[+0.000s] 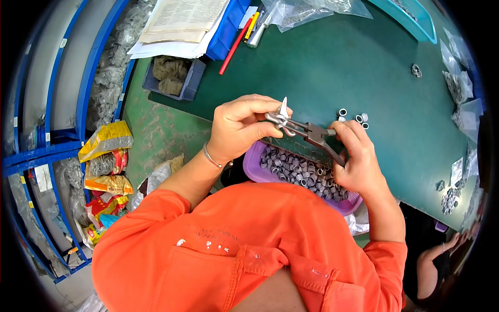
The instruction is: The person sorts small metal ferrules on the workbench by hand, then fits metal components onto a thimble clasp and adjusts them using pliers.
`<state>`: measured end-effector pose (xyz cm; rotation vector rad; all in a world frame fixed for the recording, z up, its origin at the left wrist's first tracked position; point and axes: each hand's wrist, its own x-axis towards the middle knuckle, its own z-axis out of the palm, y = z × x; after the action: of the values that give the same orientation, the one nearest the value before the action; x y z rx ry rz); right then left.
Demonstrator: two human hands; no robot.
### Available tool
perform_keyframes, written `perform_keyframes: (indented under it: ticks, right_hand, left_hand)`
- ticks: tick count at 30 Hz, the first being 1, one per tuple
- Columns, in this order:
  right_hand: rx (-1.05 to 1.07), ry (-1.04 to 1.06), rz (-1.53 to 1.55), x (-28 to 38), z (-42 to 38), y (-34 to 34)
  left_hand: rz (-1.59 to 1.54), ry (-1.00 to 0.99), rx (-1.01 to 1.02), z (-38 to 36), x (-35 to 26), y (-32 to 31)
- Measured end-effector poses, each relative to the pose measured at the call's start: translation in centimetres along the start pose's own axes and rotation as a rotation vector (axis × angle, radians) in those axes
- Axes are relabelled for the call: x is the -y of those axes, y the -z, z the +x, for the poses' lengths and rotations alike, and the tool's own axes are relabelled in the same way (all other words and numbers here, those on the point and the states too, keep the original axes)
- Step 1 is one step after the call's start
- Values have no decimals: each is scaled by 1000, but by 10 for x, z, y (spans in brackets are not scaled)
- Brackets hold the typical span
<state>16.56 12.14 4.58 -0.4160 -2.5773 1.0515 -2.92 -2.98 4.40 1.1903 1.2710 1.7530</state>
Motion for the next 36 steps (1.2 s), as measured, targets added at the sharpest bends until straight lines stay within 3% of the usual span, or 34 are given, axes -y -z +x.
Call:
perform_keyframes:
  ticks: [3,6,11,15,21,23,25,27,31,34,35,36]
  right_hand:
    - [5,7,-13,-1,-2,0]
    - [-20,29,-23,0,1,0]
    - [-84,104,-128,2,10,16]
    - [-60,19,-144,2,9,22]
    - [31,-120,120,-2,2,27]
    - [-38,-158,68,-10,0,34]
    - [-193,-212,-79,-18,1,41]
    - [-316,-267,-257,-35,5,46]
    - [-197,-471,-523,-62,7,55]
    - [-304,-251,-779,-73,6,43]
    - [-336,-127,-762,-57,12,39]
    - [-317,-19,-558,-46,17,30]
  left_hand:
    - [-7,-5,-15,-2,4,-1]
    - [-155,204,-84,-2,2,-4]
    - [-306,134,-79,5,7,-7]
    - [-436,261,-109,5,10,-8]
    - [-291,210,-101,8,3,-4]
    - [-193,192,-253,13,6,4]
    - [520,199,-236,20,18,17]
    - [1031,68,-57,22,29,34]
    - [1037,-103,-129,28,27,26]
    - [238,389,-218,24,25,15]
    - [236,395,-219,23,23,10]
    - [84,482,-217,22,20,4]
